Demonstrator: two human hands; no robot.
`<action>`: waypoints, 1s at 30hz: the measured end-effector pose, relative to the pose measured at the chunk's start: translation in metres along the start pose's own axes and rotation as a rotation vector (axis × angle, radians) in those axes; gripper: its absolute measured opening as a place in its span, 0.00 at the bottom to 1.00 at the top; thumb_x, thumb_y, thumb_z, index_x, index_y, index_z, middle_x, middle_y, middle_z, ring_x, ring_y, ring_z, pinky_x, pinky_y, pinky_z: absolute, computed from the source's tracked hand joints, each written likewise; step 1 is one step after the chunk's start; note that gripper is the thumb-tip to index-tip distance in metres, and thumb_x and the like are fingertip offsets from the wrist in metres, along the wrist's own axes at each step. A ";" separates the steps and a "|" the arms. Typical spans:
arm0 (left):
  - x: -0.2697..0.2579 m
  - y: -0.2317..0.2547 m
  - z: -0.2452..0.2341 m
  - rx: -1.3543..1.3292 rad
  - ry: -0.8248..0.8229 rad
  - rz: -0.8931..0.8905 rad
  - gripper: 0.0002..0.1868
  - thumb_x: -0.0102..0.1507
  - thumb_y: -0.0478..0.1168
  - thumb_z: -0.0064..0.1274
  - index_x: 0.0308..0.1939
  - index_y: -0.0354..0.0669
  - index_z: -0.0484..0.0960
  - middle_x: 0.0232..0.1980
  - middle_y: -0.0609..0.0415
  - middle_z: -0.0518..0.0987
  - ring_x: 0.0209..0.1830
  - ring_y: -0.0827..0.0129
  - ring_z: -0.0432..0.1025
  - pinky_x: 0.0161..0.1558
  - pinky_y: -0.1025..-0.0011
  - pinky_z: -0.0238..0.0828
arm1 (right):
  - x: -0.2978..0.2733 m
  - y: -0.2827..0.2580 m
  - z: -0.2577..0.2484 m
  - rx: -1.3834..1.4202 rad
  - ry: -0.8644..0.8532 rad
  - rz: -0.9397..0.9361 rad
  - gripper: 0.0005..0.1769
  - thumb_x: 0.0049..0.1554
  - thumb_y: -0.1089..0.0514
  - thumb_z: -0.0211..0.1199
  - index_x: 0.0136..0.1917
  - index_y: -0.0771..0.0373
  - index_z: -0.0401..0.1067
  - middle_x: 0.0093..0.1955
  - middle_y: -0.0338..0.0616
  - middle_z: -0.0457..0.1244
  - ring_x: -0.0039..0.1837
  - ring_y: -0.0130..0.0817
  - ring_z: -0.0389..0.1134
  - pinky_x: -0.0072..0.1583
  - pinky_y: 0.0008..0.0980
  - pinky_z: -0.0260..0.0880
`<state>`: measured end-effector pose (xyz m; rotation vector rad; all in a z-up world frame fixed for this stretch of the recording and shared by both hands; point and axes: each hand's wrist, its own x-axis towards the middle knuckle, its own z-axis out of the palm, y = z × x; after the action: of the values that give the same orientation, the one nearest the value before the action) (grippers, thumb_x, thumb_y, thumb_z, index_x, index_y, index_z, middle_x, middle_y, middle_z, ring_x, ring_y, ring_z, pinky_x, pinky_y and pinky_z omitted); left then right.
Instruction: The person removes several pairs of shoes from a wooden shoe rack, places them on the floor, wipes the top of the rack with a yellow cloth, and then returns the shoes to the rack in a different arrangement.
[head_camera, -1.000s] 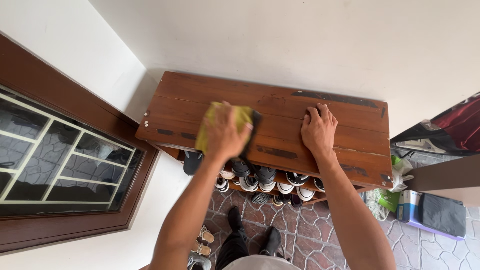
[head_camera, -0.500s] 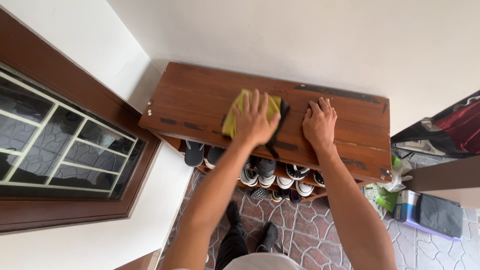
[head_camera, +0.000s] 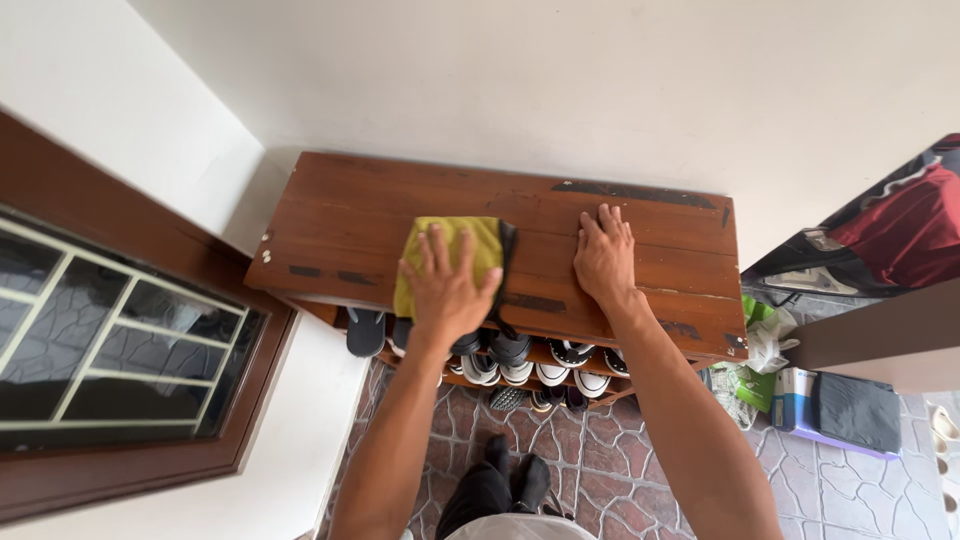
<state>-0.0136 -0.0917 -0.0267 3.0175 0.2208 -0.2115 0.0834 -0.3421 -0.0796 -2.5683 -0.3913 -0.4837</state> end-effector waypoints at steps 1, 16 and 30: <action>0.003 0.011 -0.002 0.007 -0.052 0.023 0.45 0.66 0.76 0.21 0.82 0.63 0.41 0.83 0.35 0.31 0.83 0.39 0.30 0.70 0.27 0.26 | 0.002 0.001 -0.003 -0.006 -0.027 -0.011 0.20 0.65 0.59 0.52 0.67 0.67 0.72 0.75 0.67 0.56 0.77 0.65 0.53 0.75 0.59 0.52; 0.068 0.063 -0.041 -0.088 -0.104 -0.186 0.44 0.67 0.74 0.21 0.82 0.64 0.39 0.83 0.35 0.29 0.83 0.38 0.28 0.70 0.24 0.25 | -0.006 -0.002 -0.017 0.043 0.002 0.018 0.21 0.65 0.61 0.49 0.68 0.70 0.69 0.76 0.61 0.58 0.79 0.57 0.54 0.76 0.54 0.51; 0.073 0.016 -0.036 -0.050 -0.045 0.082 0.43 0.66 0.74 0.24 0.82 0.67 0.43 0.84 0.37 0.31 0.83 0.38 0.29 0.72 0.27 0.28 | -0.011 0.007 -0.013 0.108 0.029 0.030 0.20 0.60 0.69 0.47 0.64 0.72 0.70 0.73 0.61 0.60 0.78 0.58 0.56 0.75 0.55 0.53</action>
<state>0.0648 -0.0934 -0.0004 2.9611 0.0962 -0.2621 0.0726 -0.3569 -0.0771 -2.4569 -0.3582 -0.4749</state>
